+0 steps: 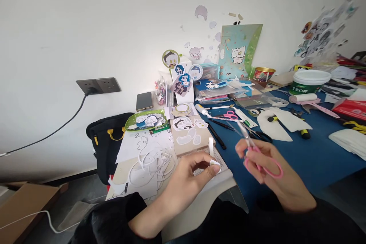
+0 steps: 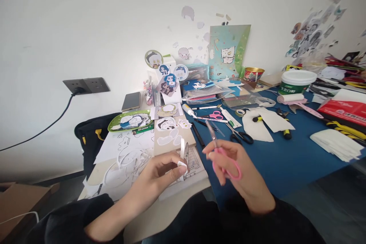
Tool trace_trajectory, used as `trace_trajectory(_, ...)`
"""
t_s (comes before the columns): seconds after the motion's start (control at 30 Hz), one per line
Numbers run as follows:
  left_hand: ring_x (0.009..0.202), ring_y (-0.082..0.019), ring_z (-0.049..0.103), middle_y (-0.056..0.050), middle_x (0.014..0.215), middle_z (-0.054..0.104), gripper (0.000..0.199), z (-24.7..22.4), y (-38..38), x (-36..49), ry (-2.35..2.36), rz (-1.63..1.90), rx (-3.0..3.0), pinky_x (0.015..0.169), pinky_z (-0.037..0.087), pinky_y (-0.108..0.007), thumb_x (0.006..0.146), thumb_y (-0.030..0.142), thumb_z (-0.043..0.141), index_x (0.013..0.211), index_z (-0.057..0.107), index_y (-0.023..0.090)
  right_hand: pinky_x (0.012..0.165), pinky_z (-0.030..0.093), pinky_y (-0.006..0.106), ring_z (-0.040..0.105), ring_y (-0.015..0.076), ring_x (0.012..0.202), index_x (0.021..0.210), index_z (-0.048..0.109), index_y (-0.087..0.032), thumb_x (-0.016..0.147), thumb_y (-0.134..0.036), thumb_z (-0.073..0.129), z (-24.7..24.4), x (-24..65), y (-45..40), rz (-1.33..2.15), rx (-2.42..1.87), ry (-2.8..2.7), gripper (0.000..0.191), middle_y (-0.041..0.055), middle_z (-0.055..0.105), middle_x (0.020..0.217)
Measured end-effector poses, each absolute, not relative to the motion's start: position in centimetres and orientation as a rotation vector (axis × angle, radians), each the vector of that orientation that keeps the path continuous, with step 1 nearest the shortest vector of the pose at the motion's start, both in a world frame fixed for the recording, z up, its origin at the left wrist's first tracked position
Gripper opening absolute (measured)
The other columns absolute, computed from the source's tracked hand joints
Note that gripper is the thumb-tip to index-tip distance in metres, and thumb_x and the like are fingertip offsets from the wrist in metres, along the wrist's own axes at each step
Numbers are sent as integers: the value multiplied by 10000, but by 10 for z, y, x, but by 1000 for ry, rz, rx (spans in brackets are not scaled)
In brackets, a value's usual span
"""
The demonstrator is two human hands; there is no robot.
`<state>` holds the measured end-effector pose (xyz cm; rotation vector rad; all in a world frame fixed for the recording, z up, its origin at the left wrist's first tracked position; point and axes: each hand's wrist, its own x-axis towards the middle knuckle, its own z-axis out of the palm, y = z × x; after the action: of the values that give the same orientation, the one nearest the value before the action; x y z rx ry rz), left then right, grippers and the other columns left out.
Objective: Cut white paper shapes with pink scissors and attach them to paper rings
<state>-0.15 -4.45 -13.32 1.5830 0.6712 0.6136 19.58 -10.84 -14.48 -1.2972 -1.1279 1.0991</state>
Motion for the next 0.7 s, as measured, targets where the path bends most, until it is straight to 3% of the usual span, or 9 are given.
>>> trace_trajectory(0.13,761,-175,553,-34,750,601,195,-135,-44,-2,672,607,1551,732,418,-295,836,320,602,728,626,159,521,419,324,600,222,615,873,717,-209,720,-493,692,-155,216,-103,234,-1848,-1263,324,77,664,787)
trace_trajectory(0.23,766,-179,562,-36,761,613,216,-134,-43,-2,659,599,1537,731,421,-296,835,347,599,730,628,160,516,396,339,584,277,677,716,713,-215,732,-485,670,-173,228,-96,-56,-2065,-1549,274,90,647,680)
trace_trajectory(0.33,764,-175,562,-31,760,615,221,-132,-42,-2,645,591,1497,726,419,-287,832,354,602,729,631,160,487,425,320,574,213,572,842,720,-216,700,-434,706,-184,237,-91,245,-2076,-1541,261,75,668,746)
trace_trajectory(0.47,741,-164,551,-17,713,593,221,-131,-40,-1,660,600,1462,728,417,-282,839,339,594,716,629,159,493,496,332,585,165,502,1111,659,-226,653,-366,752,-179,238,-98,713,-1920,-1306,488,80,668,962)
trace_trajectory(0.6,745,-163,556,-18,735,608,198,-134,-40,0,655,629,1537,716,431,-276,840,332,598,746,649,166,616,516,326,623,216,727,939,719,-236,815,-421,613,-161,209,-113,685,-1724,-1289,247,87,657,992)
trace_trajectory(0.7,803,-178,591,-41,820,662,138,-137,-40,1,614,669,1635,760,458,-288,828,292,624,805,681,169,780,492,321,603,244,953,968,728,-251,899,-428,506,-150,179,-112,849,-1489,-1365,292,79,642,1080)
